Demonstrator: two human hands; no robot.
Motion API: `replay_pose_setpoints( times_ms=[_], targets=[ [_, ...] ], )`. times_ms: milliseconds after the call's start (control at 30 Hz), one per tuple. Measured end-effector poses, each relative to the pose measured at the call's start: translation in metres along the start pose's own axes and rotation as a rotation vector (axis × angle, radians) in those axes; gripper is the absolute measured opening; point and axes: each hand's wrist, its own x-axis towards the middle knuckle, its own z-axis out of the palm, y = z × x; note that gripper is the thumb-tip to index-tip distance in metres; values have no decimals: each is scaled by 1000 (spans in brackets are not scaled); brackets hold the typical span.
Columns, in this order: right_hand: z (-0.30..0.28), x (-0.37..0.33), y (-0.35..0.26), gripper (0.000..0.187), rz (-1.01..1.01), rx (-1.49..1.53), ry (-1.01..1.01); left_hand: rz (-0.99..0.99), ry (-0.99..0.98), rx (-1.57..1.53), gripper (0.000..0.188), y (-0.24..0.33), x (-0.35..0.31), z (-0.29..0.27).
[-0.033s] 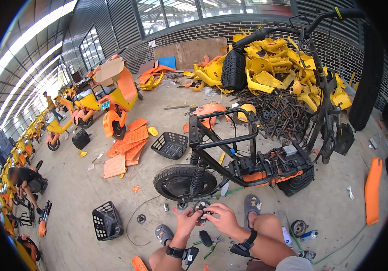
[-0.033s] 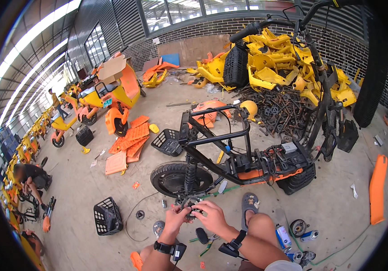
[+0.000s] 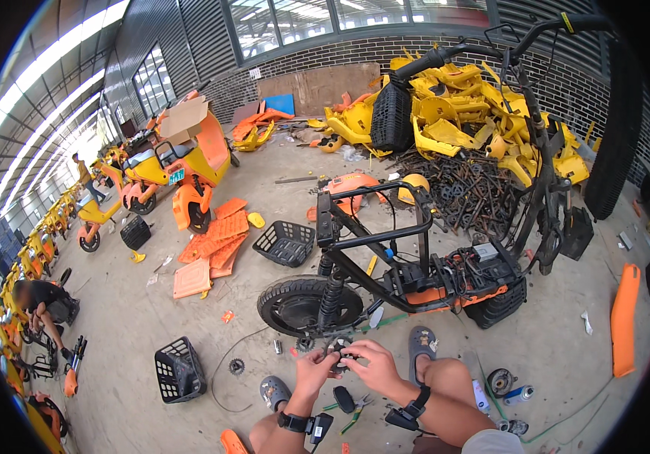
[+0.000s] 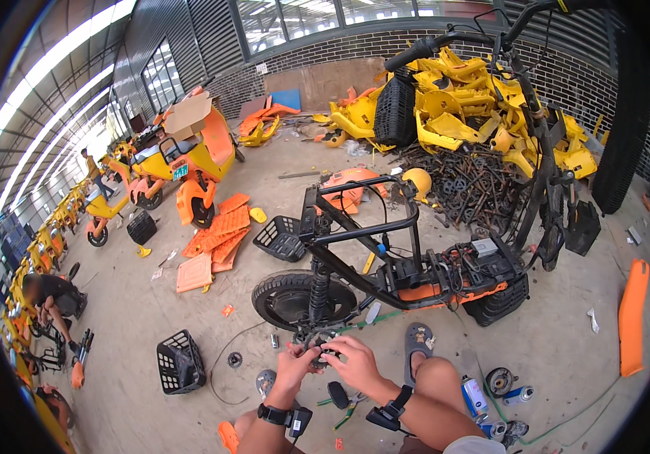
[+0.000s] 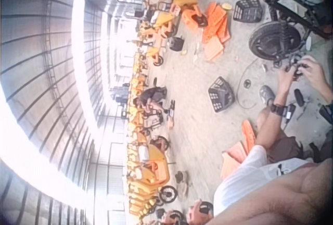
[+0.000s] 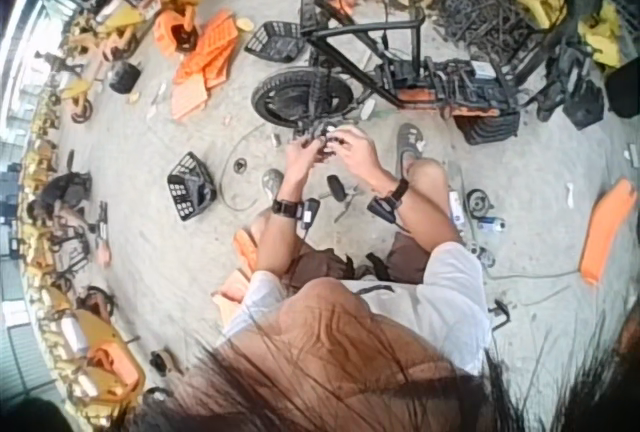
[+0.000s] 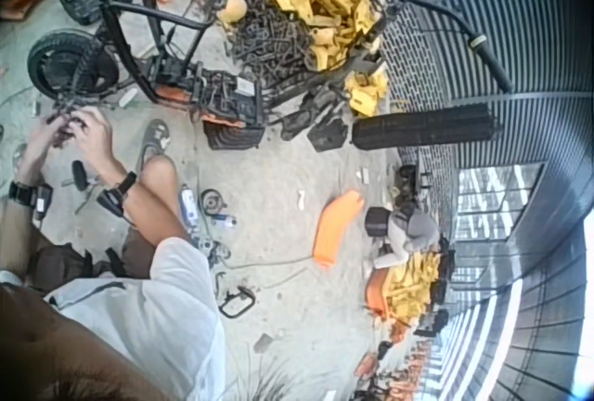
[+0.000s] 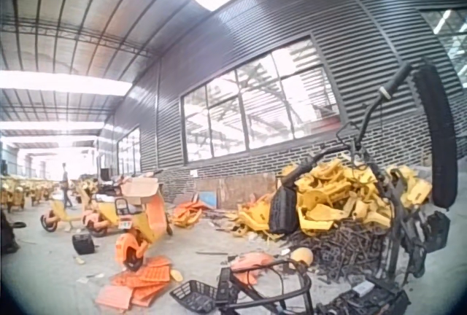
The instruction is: The person holds and inspects various sprocket and hub components for an electric scooter, then aligns and fits a large sprocket onto the motor hub of the rear wheel.
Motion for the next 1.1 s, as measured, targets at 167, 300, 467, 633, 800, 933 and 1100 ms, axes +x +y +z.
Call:
replay_pose_setpoints(
  times_ms=[167, 300, 467, 633, 800, 933, 1100],
  targets=[
    [1, 2, 1, 21, 44, -17, 30, -47, -41, 46, 26, -6, 3, -2],
    [2, 2, 0, 22, 18, 17, -67, -70, -97, -6, 36, -16, 3, -13],
    [0, 8, -1, 20, -76, -186, -81, -140, -54, 61, 31, -21, 9, -18],
    [-2, 14, 1, 19, -179, -245, -153, -166, -83, 112, 26, -20, 7, -19],
    [-11, 19, 7, 19, -247, -228, -242, -186, -72, 71, 24, -22, 11, -19],
    [-14, 21, 11, 19, -253, -237, -237, -214, -75, 50, 23, -22, 14, -13],
    [-14, 24, 12, 18, -317, -194, -232, -212, -29, -41, 24, -18, 15, -9]
  ],
)
